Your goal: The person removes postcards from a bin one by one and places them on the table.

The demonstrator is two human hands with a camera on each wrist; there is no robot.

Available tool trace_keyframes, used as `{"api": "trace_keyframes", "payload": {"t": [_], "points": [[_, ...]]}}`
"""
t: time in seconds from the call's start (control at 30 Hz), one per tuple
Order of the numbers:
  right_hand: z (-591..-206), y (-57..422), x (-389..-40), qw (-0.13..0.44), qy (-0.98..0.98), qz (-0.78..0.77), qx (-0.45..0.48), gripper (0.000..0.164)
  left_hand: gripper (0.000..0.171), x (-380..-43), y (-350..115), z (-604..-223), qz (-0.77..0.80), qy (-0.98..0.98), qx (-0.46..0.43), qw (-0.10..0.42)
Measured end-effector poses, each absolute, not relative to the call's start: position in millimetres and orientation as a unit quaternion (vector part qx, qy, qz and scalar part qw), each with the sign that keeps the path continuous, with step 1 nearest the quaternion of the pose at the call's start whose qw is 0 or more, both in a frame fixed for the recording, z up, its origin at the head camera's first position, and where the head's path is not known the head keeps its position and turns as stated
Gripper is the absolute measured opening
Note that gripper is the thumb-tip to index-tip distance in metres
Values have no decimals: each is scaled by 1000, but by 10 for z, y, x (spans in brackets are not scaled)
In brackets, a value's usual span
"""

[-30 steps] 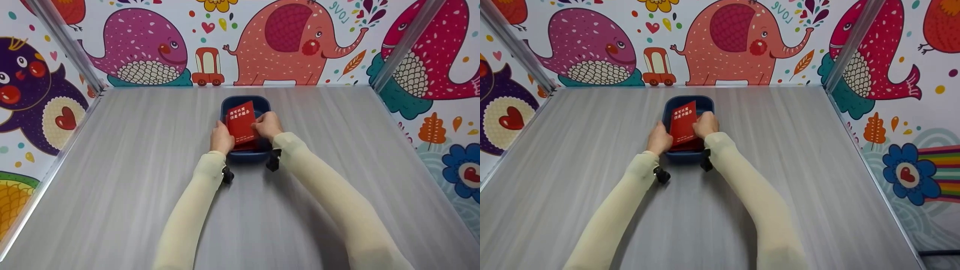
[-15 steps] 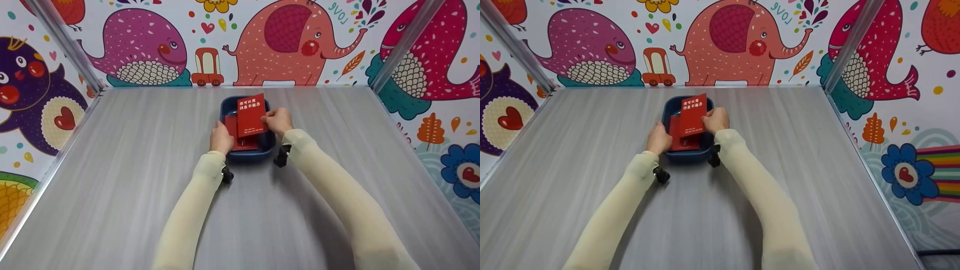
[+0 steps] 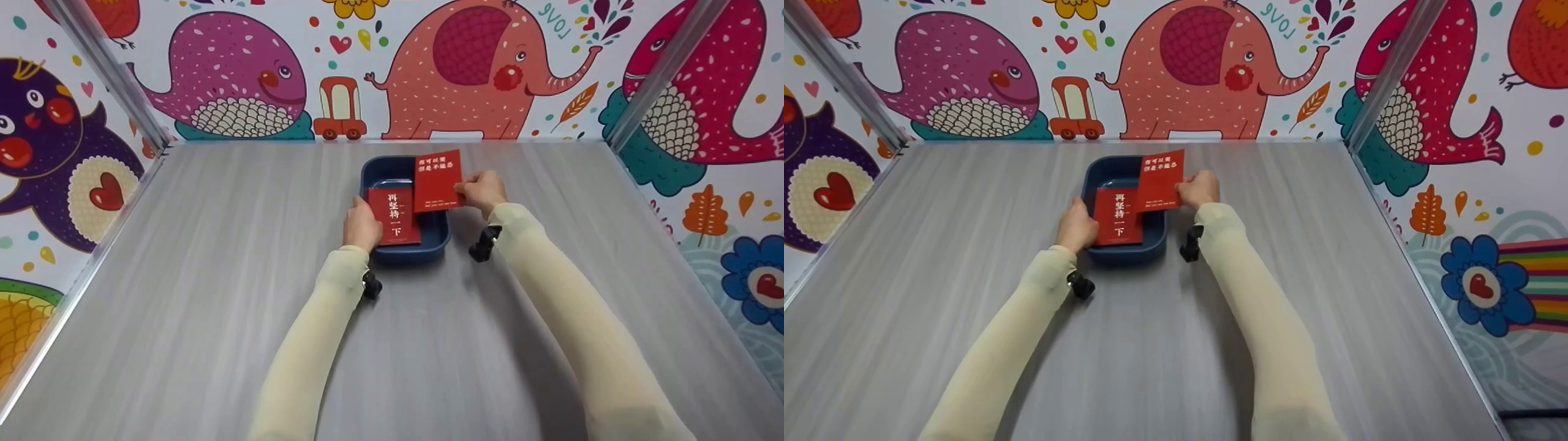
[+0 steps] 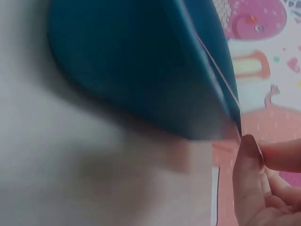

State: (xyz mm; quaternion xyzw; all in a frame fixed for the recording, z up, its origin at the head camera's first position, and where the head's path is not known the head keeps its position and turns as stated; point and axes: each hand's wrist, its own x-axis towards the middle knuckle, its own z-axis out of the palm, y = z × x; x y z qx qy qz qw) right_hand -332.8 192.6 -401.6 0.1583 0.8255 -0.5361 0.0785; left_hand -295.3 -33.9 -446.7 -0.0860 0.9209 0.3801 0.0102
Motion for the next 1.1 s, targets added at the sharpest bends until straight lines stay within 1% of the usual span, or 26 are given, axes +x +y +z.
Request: {"api": "trace_keyframes", "payload": {"t": [0.27,0.47,0.53,0.67,0.83,1.0,1.1], "points": [[-4077,2190,-3393,106,822,-524,194,37,58,-2940,-344,-4476,381,921,-87,4],[-4152,2375,-3411,125,829,-506,204,41,64,-2948,-333,-4472,383,919,-92,20],[-4151,2425,-3403,137,819,-515,211,42,64,-2951,-330,-4467,382,919,-94,21],[-4129,2460,-3381,152,792,-548,220,45,61,-2951,-330,-4455,377,922,-89,15],[-4138,2492,-3377,164,785,-550,232,48,63,-2944,-336,-4453,375,923,-84,15],[-4131,2549,-3390,150,800,-533,231,46,60,-2948,-332,-4454,375,924,-81,9],[-4154,2566,-3391,139,814,-517,226,43,62,-2950,-331,-4455,374,924,-82,10]]}}
